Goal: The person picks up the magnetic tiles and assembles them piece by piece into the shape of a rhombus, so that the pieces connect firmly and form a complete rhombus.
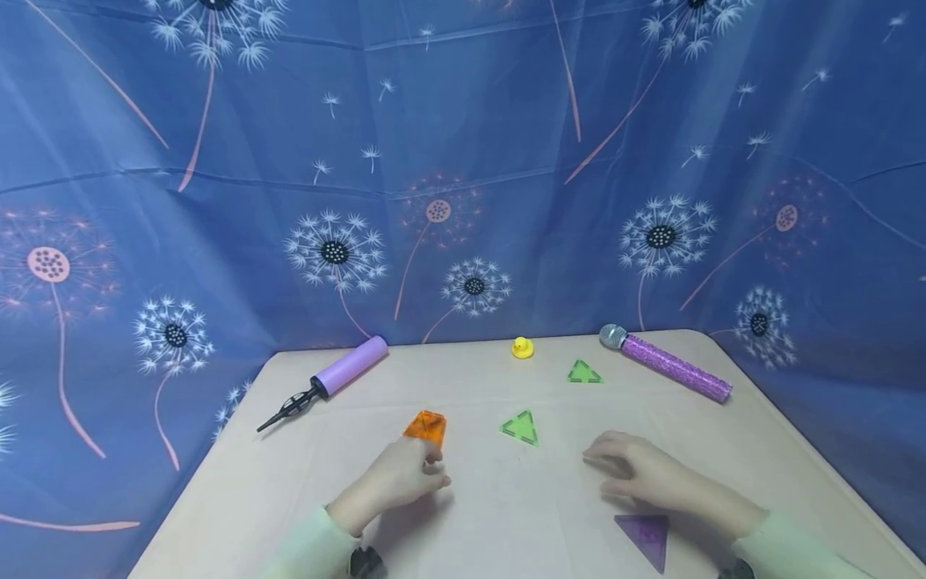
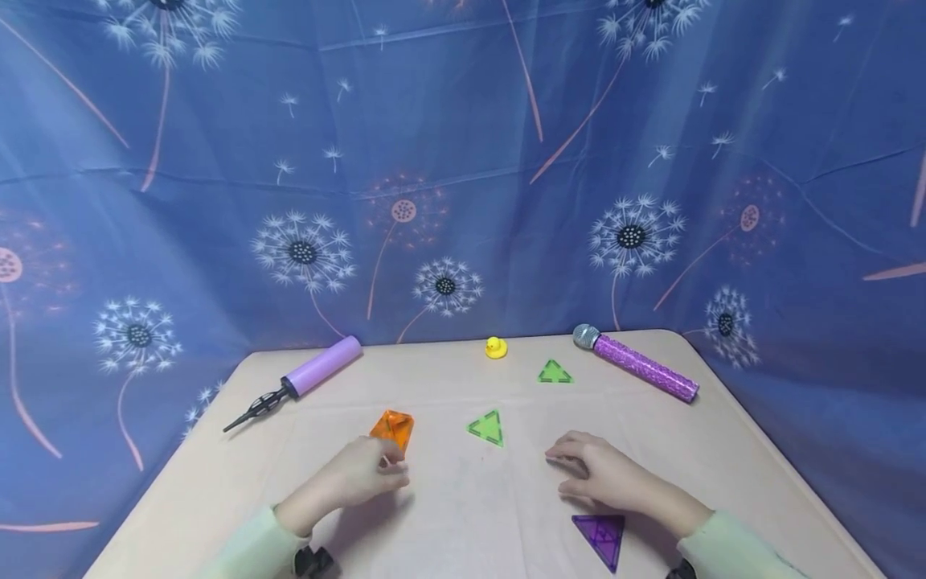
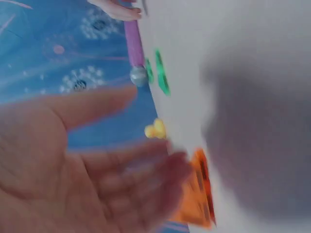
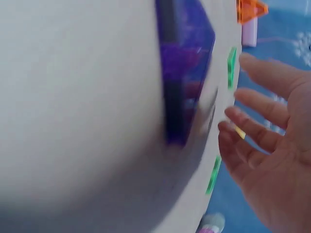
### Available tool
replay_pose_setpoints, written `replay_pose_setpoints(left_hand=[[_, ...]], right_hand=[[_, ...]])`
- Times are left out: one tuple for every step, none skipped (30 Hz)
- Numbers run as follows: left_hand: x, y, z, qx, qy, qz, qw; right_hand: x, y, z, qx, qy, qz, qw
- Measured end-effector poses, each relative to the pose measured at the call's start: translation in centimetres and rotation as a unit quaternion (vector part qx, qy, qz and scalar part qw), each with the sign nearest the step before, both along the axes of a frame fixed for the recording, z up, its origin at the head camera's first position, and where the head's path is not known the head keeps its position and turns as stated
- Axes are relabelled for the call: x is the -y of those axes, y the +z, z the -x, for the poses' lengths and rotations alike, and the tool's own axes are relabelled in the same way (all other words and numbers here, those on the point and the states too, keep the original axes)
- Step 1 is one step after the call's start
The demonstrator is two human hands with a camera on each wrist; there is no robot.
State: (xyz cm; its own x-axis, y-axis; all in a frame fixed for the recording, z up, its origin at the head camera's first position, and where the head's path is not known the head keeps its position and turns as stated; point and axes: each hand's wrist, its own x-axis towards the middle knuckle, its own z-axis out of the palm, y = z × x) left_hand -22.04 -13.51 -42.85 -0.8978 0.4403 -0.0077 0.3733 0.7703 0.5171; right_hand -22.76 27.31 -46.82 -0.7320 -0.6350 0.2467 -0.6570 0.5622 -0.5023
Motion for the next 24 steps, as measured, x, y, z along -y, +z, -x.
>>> replay_pose_setpoints(left_hand=[[-0.5,0.1,0.1,0.004,-0.028,-0.006,0.9996],[-1.0,0.1,0.3,0.002,-0.055,-0.007,0.9984],[-1.6,0.1,0.5,0.0,-0.079,-0.006,0.9968],[-2.1,0.0,0.8,-0.005,-0.101,-0.004,0.9949],[-2.7,-0.1,1.1,-0.012,-0.118,0.001,0.9929],[-3.3,-0.1,1.4,-0.019,-0.133,0.009,0.9908],[-3.8,-0.2,1.7,-0.028,-0.147,0.017,0.9885],[-4.4,-0.3,2.0,-0.034,-0.158,0.024,0.9866],[-5.0,-0.4,2.3,-0.038,-0.166,0.028,0.985],[-5.5,-0.5,2.6,-0.042,-0.171,0.033,0.9838],[-6.0,-0.6,2.9,-0.046,-0.175,0.037,0.9828],[-6.5,-0.7,3.1,-0.051,-0.178,0.043,0.9818],[-6.9,-0.9,3.4,-0.053,-0.179,0.048,0.9813],[-7.3,-1.1,3.6,-0.052,-0.178,0.053,0.9812],[-7.6,-1.3,3.8,-0.05,-0.179,0.058,0.9809],[-7.9,-1.4,3.9,-0.049,-0.18,0.063,0.9803],[-8.3,-1.5,4.1,-0.049,-0.182,0.07,0.9796],[-8.6,-1.7,4.3,-0.051,-0.185,0.081,0.9781],[-8.8,-1.8,4.4,-0.05,-0.187,0.091,0.977],[-9.0,-1.9,4.5,-0.05,-0.19,0.102,0.9752],[-9.2,-2.0,4.7,-0.051,-0.193,0.111,0.9735],[-9.4,-2.1,4.8,-0.05,-0.194,0.121,0.9721],[-9.6,-2.2,4.9,-0.051,-0.196,0.132,0.9704],[-9.7,-2.3,5.1,-0.052,-0.197,0.142,0.9686]], right_hand=[[-0.5,-0.1,-0.1,0.0,0.015,0.021,0.9997],[-0.9,-0.2,-0.2,0.009,0.028,0.038,0.9988],[-1.4,-0.3,-0.3,0.022,0.041,0.053,0.9975],[-1.7,-0.3,-0.4,0.039,0.056,0.066,0.9955],[-2.1,-0.4,-0.6,0.054,0.067,0.071,0.9938],[-2.4,-0.5,-0.7,0.065,0.077,0.07,0.9924],[-2.7,-0.6,-0.8,0.075,0.09,0.069,0.9907],[-2.9,-0.7,-1.0,0.086,0.101,0.067,0.9889],[-3.1,-0.7,-1.2,0.091,0.114,0.067,0.9871],[-3.3,-0.8,-1.4,0.091,0.126,0.064,0.9857],[-3.5,-0.9,-1.6,0.091,0.136,0.062,0.9846],[-3.6,-0.9,-1.7,0.092,0.146,0.06,0.9832],[-3.7,-1.0,-1.9,0.098,0.154,0.058,0.9815],[-3.8,-1.0,-2.1,0.103,0.158,0.053,0.9807],[-3.8,-1.0,-2.2,0.103,0.159,0.046,0.9808],[-3.9,-1.0,-2.3,0.107,0.157,0.039,0.9811],[-3.9,-0.9,-2.5,0.112,0.154,0.034,0.9812],[-3.9,-0.9,-2.6,0.114,0.149,0.028,0.9819],[-3.8,-0.9,-2.6,0.115,0.145,0.023,0.9824],[-3.8,-0.9,-2.7,0.115,0.143,0.02,0.9828],[-3.7,-0.9,-2.7,0.114,0.143,0.021,0.983],[-3.7,-0.9,-2.7,0.113,0.143,0.023,0.983],[-3.7,-0.9,-2.8,0.113,0.145,0.027,0.9825],[-3.7,-0.9,-2.8,0.115,0.145,0.029,0.9823]])
